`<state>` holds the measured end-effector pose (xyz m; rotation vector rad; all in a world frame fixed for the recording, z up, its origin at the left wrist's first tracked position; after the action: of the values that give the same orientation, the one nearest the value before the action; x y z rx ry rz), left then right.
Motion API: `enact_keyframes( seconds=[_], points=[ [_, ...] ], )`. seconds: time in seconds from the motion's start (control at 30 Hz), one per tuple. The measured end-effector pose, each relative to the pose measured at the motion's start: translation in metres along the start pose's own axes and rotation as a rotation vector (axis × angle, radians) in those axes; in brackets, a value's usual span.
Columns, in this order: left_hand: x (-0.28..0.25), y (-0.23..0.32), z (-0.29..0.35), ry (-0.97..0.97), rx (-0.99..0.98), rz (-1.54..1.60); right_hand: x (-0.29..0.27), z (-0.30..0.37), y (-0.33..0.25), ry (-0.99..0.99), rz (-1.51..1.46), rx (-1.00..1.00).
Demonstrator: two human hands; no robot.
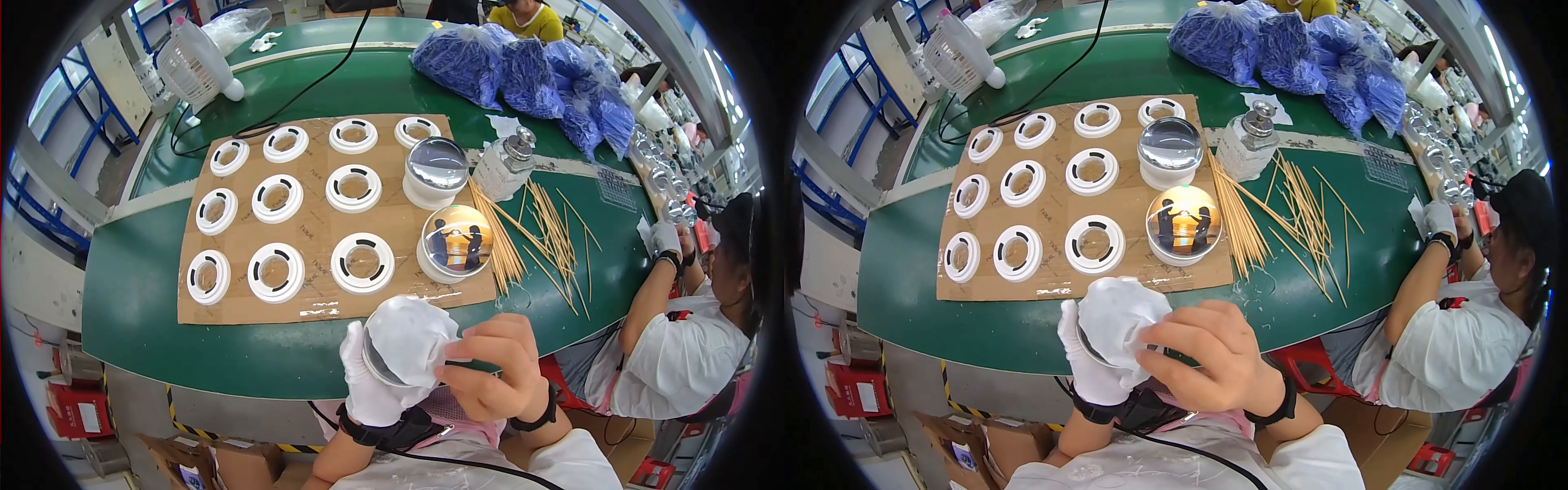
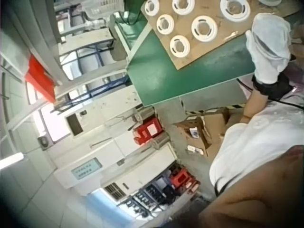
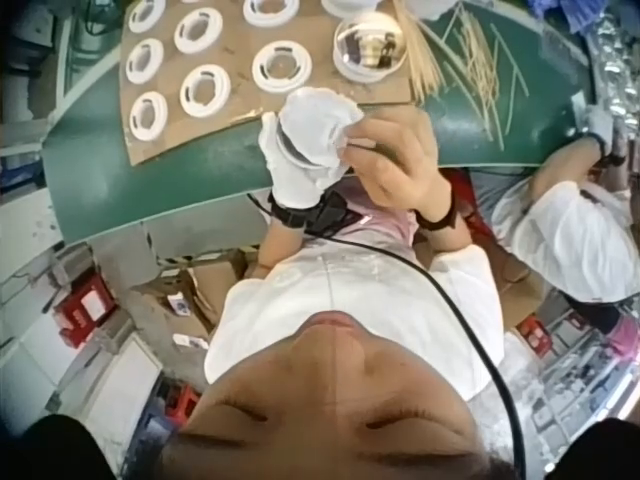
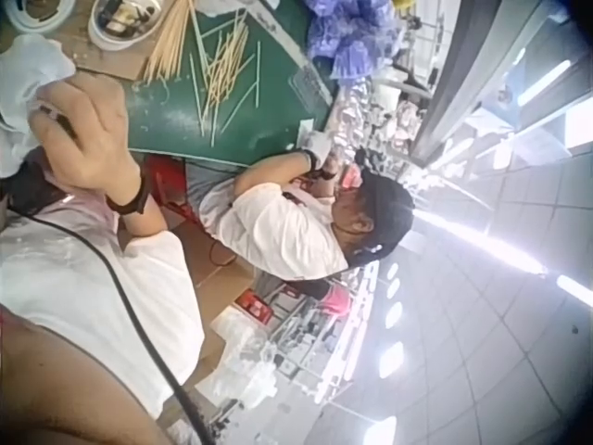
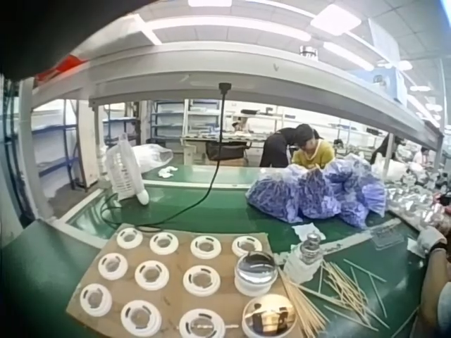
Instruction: The person uses a wooden stick to apply adhesive around the rim of a white base, wipes a clear dome with a cloth, and presses the dome onto the base. They then place the assembled globe onto a cardboard sheet and pick up another base to repeat the process.
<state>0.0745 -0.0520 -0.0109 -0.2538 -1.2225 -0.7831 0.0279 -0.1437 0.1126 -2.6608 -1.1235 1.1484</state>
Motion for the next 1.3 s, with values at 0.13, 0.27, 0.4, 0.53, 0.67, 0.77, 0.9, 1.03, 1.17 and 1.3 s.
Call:
enact_keyframes(
  seconds=[0.13, 0.27, 0.4, 0.53, 0.67, 0.77, 0.9, 1.03, 1.17, 1.3],
  points=[
    [-0.001, 0.0, -0.001, -0.041, 0.013, -0.041, 0.001, 0.001, -0.009, 0.001, 0.085, -0.094],
    [0.008, -0.004, -0.002, -0.246, -0.059, 0.282, 0.003, -0.003, -0.012, -0.026, 0.045, -0.089],
    [0.008, -0.003, -0.001, -0.272, -0.061, 0.291, 0.006, -0.003, -0.013, -0.017, 0.058, -0.07],
    [0.009, -0.003, -0.001, -0.278, -0.065, 0.316, 0.008, -0.005, -0.016, -0.02, 0.087, -0.107],
    [0.007, 0.003, -0.002, -0.19, 0.042, -0.037, 0.013, -0.01, -0.023, -0.1, -0.004, -0.074],
    [0.005, -0.007, -0.005, -0.333, -0.086, 0.232, 0.02, -0.012, -0.03, -0.098, 0.003, -0.097],
    [0.005, 0.001, -0.001, -0.211, 0.02, -0.059, 0.014, -0.009, -0.025, -0.009, -0.013, -0.068],
    [0.004, 0.002, 0.001, -0.097, 0.03, -0.068, 0.008, -0.005, -0.012, -0.009, 0.111, 0.01],
    [0.003, 0.001, -0.002, -0.2, -0.009, 0.214, 0.011, -0.004, -0.013, 0.003, 0.14, -0.035],
    [0.004, -0.002, 0.0, -0.245, -0.027, 0.319, 0.016, -0.008, -0.02, -0.033, 0.094, -0.042]
  ],
)
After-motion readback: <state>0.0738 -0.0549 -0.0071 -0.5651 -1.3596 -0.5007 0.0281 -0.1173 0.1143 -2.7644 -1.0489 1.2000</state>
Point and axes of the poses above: each hand's wrist, its own z-axis away from the middle knuckle, its own x-axis out of the palm, y = z × x, the point moved 7 cm from there along -z, towards the middle knuckle
